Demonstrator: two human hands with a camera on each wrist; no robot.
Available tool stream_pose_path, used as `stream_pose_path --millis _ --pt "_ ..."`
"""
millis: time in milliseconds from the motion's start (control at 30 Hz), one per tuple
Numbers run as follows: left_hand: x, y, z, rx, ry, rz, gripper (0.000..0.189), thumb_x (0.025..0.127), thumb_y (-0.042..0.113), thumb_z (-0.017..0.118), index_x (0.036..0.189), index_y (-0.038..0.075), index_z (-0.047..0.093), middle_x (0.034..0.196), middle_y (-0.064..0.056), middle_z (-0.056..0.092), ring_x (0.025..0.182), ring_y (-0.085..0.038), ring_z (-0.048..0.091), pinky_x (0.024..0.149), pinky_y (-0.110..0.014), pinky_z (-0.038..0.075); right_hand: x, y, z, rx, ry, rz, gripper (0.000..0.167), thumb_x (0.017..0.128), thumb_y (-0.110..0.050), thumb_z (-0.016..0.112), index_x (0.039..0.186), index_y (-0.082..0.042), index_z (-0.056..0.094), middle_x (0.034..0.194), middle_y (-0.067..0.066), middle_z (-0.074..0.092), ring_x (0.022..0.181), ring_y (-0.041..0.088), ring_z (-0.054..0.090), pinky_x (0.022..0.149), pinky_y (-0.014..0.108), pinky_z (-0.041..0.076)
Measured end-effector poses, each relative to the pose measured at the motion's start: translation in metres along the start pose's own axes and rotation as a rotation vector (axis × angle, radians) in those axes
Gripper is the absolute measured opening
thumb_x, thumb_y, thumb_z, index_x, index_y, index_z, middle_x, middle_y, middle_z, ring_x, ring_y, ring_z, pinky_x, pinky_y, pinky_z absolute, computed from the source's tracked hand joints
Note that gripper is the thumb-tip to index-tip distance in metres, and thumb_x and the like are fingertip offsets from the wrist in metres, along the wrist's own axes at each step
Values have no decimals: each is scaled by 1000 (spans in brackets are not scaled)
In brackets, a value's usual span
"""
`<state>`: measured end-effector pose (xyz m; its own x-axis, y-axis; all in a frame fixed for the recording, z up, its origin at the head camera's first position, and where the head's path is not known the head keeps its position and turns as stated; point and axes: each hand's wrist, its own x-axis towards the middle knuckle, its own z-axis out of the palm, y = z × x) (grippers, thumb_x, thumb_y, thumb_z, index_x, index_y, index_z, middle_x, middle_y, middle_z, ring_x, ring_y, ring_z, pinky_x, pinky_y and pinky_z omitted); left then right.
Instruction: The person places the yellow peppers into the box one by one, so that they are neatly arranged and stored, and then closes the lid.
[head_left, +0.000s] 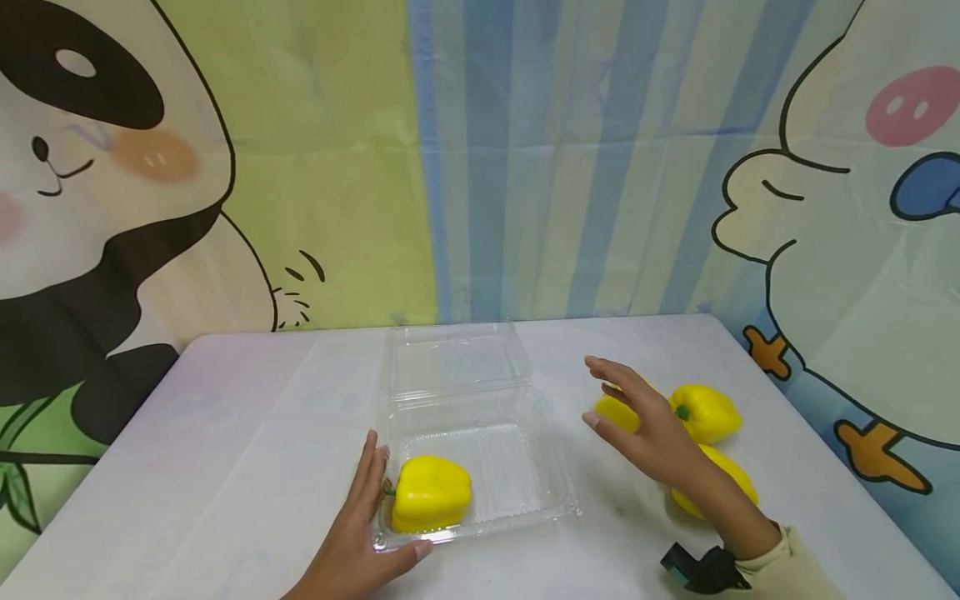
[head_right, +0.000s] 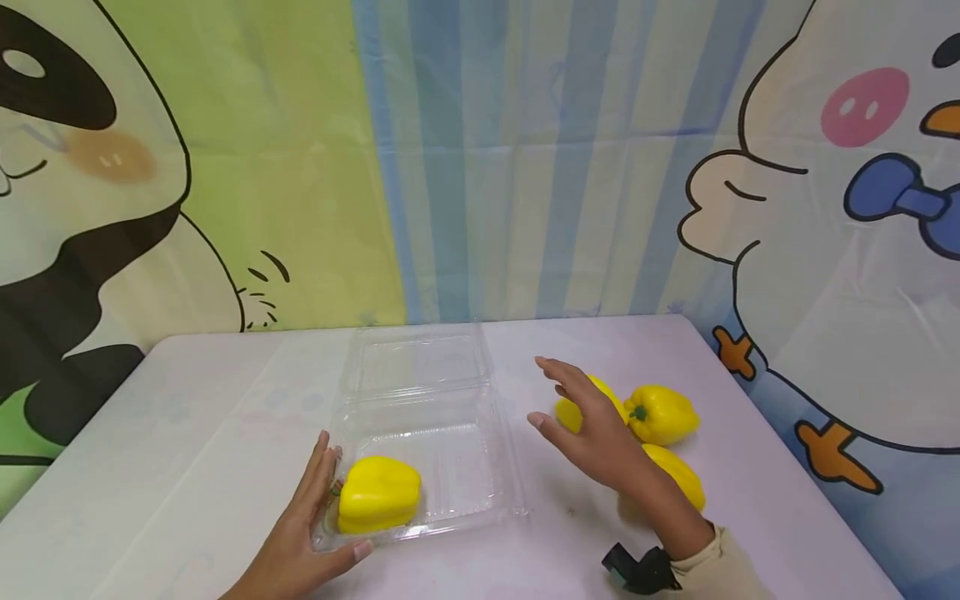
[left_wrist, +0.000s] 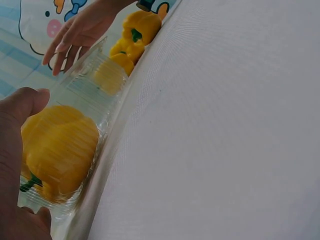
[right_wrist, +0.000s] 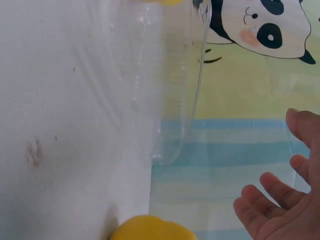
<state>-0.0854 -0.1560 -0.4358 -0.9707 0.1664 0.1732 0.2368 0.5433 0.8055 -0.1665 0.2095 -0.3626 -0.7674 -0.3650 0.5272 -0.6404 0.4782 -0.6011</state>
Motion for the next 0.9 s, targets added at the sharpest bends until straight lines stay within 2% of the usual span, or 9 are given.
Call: stream_pose_path --millis 167,267,433,633,733,900 --pt "0 1 0 -11 -10 -35 118 71 47 84 158 22 8 161 13 -10 143 -30 23 102 -45 35 -4 6 -9 -45 18 70 74 85 -2 74 148 -19 39 149 4 40 133 22 40 104 19 35" --pt "0 1 0 -14 -11 -39 118 71 47 84 158 24 7 162 11 -10 143 -31 23 101 -44 36 -5 11 -14 -72 24 95 77 84 -5 76 149 -20 37 150 5 38 135 23 38 105 21 35" --pt "0 0 0 -14 -12 -36 119 71 47 84 158 25 6 162 9 -9 143 -30 24 102 -44 36 -5 20 -20 -135 29 141 78 85 -10 76 151 -18 35 151 8 37 135 28 38 103 33 37" --pt "0 0 0 9 -10 -47 119 70 49 83 158 18 8 162 11 -9 143 -30 24 102 -44 36 -6 27 -25 -153 25 215 78 87 -17 75 152 -16 33 152 12 35 134 36 38 99 48 38" --pt "0 1 0 10 -10 -54 120 70 48 84 158 14 10 162 10 -10 143 -32 23 102 -44 35 -6 28 -27 -147 20 231 78 87 -20 75 152 -17 32 152 13 34 134 38 38 99 50 37" --pt "0 2 0 18 -8 -60 120 70 49 83 158 15 9 162 9 -9 143 -32 24 102 -46 35 -6 32 -30 -143 4 240 80 87 -22 74 153 -20 30 153 14 32 136 39 34 101 50 35"
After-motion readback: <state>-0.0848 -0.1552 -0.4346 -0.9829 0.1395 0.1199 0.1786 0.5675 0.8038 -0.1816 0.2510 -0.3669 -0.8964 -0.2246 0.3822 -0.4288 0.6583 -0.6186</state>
